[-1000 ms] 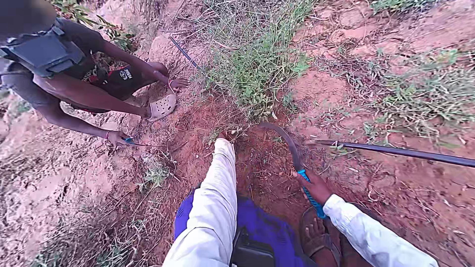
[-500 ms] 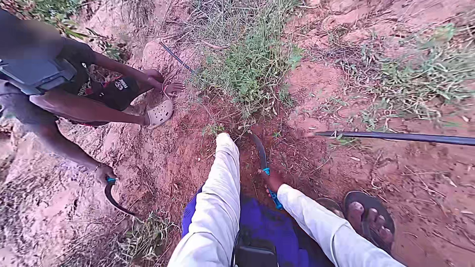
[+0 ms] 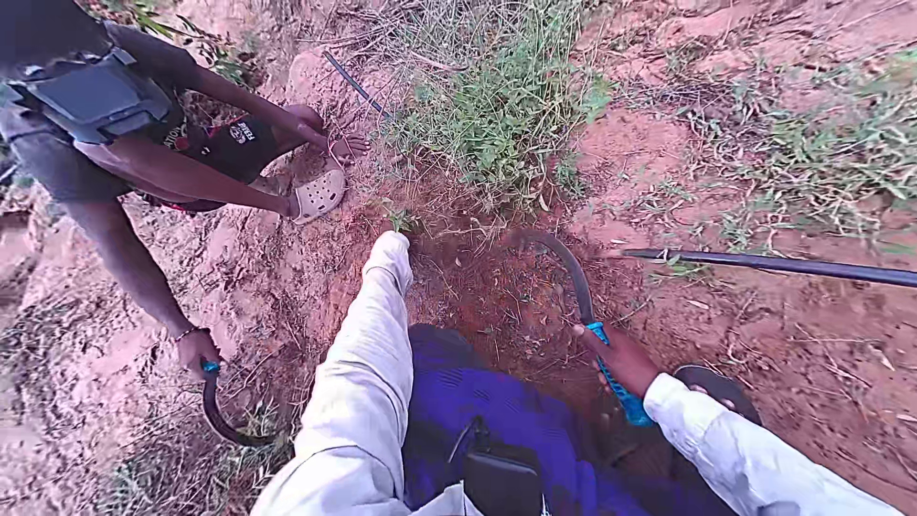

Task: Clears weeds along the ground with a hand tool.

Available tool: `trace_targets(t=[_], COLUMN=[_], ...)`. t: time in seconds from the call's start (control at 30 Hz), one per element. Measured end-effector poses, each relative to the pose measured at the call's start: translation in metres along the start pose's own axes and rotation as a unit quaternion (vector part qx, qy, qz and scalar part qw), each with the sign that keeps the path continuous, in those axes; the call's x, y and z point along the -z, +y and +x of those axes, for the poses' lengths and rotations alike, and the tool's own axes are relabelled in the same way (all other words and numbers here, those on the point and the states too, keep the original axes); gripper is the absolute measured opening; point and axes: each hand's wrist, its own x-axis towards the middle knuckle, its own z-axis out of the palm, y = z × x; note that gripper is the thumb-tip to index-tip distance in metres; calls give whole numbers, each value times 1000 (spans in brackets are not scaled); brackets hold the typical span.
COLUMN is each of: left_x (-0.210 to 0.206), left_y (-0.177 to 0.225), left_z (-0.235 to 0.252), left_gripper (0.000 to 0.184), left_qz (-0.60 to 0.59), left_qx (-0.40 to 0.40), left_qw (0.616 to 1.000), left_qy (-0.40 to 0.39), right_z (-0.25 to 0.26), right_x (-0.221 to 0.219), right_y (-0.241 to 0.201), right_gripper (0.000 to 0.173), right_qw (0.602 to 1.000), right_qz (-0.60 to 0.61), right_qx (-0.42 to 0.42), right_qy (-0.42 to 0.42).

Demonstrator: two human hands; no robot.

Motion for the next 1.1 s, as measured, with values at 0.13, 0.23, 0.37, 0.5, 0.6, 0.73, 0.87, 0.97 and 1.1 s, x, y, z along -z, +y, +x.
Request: trace_targets(t=[0.13,0.23,0.37,0.5,0.6,0.73,0.87,0.97,1.1], left_x=[-51,-53,-54,-70,6,-57,-21,-53,-121], left_y=[-25,-43,-45,-46,-41,-74,-128,-116,-58], left_z=[16,57,55,55,-15,68,73,91,94], left_gripper=[48,70,57,53,51,56,67,61,59], left_qz=[-337,-491,-499,-449,-513,-544,-469,-237,-57], left_qx=[97,154,143,140,173,149,193,132,99], left_qw=[921,851,848,866,841,779,831,952,983], left_qy=[173,107,101,171,5,274,227,140,142], right_z=[23,73,114,81,40,-6,1,10,8], right_x=[-28,-66,-119,-128,-100,-40,7,8,-1], right_y=[-21,-65,-98,-65,-21,16,-10,-11,-5], right_gripper=[51,55,60,60,59,44,44,43,39], right_qw=[996,991,990,991,988,993,998,998,997], right_qz=[78,115,72,9,-32,2,-17,37,67], right_qx=[10,17,2,-20,-19,30,58,42,46], right_qy=[-30,-72,-118,-130,-149,-112,-26,9,-1])
